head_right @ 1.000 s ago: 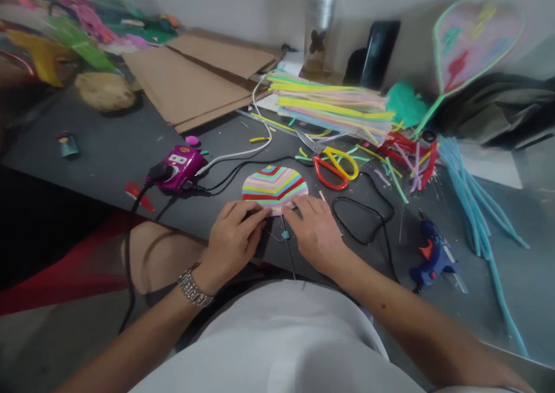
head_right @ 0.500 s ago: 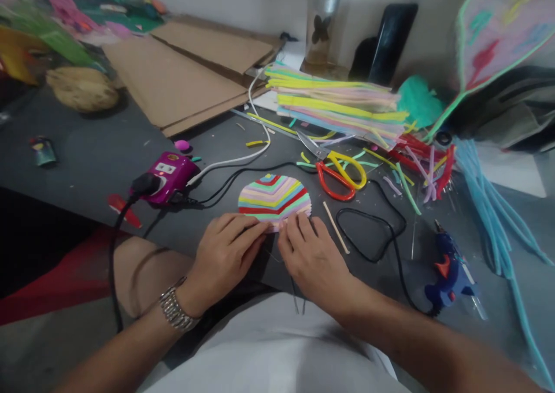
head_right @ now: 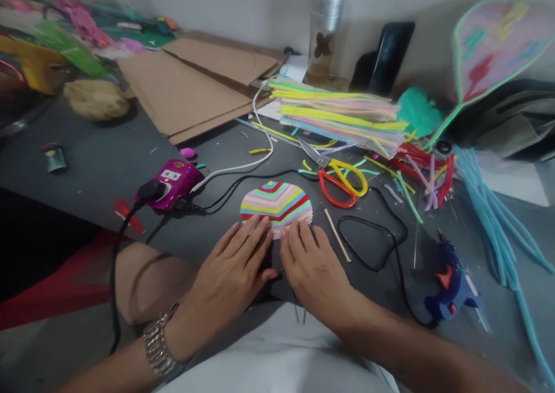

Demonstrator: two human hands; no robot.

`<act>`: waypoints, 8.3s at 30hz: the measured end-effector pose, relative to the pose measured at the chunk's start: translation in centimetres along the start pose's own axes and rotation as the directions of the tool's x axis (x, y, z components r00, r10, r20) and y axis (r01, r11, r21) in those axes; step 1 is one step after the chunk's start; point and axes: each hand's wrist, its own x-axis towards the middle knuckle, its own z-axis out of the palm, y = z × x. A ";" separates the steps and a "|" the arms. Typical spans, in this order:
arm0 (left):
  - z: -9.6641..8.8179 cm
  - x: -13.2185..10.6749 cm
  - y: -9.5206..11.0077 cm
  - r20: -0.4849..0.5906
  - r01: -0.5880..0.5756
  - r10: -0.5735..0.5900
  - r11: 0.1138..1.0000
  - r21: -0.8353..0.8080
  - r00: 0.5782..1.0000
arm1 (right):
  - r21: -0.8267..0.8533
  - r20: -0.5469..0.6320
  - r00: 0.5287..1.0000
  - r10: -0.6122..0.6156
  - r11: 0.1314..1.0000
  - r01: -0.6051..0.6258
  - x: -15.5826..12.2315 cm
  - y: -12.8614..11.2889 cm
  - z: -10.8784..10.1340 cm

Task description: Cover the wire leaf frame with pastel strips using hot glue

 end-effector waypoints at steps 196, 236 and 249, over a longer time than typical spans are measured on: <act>1.9 1.0 -2.8 -0.171 0.217 -0.257 0.951 -0.219 0.951 | 0.622 -0.345 0.909 0.234 0.782 0.035 2.0 3.9 2.9; 2.2 0.9 -4.0 -0.172 0.187 -0.216 0.968 -0.168 0.961 | 0.479 -0.144 0.986 0.085 0.878 -0.005 2.1 2.1 2.1; 2.9 0.9 -4.8 -0.189 0.153 -0.172 0.982 -0.107 0.967 | 0.437 -0.203 0.950 0.236 0.890 -0.128 1.7 3.6 0.4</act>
